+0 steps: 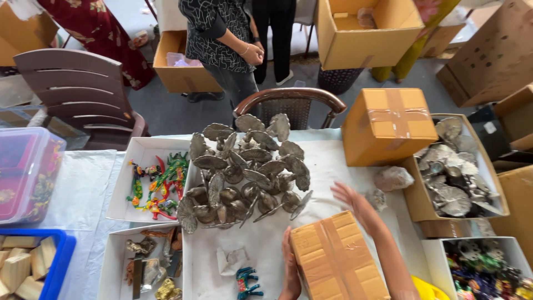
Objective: The person tapes a cardboard box shut using packing tape and scissors, then places it on the table. They then pick up several small silver decorative items from the table and place them into a larger cardboard box.
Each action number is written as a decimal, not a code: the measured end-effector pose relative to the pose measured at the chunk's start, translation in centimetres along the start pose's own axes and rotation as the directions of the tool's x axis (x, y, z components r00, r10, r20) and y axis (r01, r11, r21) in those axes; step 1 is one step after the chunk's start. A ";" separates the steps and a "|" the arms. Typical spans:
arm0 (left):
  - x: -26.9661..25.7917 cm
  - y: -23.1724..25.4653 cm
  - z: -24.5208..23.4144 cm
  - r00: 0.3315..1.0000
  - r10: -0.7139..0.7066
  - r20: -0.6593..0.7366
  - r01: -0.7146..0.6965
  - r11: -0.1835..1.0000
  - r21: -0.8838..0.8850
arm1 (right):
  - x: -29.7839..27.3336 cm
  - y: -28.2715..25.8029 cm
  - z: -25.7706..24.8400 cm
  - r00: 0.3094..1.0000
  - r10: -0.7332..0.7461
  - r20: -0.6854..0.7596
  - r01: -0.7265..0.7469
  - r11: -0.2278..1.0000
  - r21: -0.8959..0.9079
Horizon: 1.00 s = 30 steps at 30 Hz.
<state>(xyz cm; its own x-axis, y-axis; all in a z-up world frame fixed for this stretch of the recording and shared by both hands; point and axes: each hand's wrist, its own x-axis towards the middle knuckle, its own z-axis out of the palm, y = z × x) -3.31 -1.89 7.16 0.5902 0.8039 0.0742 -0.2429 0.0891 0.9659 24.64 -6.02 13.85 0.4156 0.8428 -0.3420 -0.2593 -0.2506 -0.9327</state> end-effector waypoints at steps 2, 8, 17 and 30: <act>-0.6 -1.5 0.4 0.998 -0.052 -0.022 0.049 0.994 -0.096 | -6.7 0.5 0.7 0.997 -0.051 0.053 0.042 0.987 0.153; -1.8 -6.1 0.6 0.948 -0.234 -0.217 0.208 0.969 -0.134 | -17.3 2.0 2.8 0.938 0.281 -0.202 -0.260 0.957 0.127; -0.9 -8.9 2.1 0.721 -0.628 -0.293 0.579 0.778 -0.245 | -16.7 4.1 -3.0 0.935 0.198 -0.295 -0.200 0.979 0.022; 9.7 0.6 6.7 0.933 -0.355 -0.059 0.352 0.934 -0.056 | -18.7 -2.4 -4.5 0.912 0.132 -0.389 -0.068 0.983 0.173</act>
<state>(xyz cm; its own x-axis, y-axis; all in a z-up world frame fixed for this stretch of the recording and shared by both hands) 7.39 2.02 10.06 0.5915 0.7531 -0.2881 -0.0622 0.3988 0.9149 21.45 -23.34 21.95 0.6836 0.5502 -0.4795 -0.4343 -0.2214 -0.8732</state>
